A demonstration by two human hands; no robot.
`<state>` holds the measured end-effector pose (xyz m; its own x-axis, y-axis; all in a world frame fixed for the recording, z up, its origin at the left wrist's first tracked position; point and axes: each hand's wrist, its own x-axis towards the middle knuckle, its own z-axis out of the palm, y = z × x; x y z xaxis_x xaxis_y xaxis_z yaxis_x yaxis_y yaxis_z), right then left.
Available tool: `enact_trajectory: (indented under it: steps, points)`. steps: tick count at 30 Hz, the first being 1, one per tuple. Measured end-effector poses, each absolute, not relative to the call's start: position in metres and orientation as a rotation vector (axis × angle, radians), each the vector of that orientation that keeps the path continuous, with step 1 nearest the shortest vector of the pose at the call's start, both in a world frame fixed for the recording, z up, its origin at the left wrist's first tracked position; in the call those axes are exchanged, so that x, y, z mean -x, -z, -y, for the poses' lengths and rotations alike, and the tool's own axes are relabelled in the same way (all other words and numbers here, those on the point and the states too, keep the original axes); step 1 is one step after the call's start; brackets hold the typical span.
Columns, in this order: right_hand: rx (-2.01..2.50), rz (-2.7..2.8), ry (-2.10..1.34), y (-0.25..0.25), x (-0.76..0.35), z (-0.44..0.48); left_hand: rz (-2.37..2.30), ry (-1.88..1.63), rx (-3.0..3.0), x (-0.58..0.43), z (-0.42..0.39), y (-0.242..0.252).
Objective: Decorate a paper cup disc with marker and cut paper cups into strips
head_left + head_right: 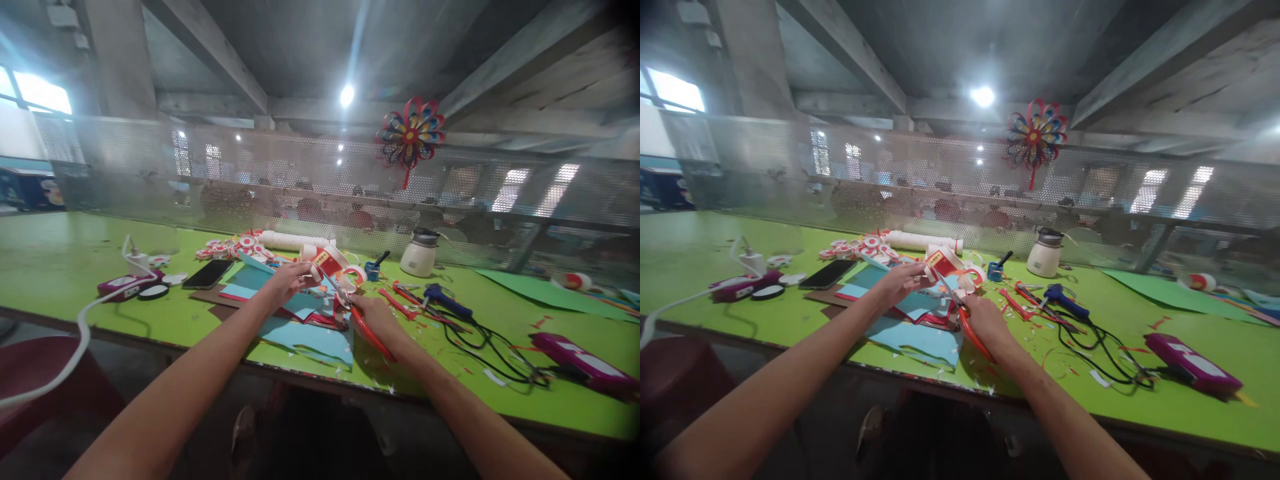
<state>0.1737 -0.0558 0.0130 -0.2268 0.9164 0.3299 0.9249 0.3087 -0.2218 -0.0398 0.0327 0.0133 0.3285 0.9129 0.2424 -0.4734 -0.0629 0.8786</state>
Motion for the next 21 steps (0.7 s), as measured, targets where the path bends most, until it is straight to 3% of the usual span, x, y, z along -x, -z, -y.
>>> enact_trajectory:
  steps: [21]
  points:
    - [1.647, 2.208, 0.003, -0.0199, -0.1711, 0.0623, -0.512, -1.335, -1.152, 0.0342, -0.0394, -0.0045]
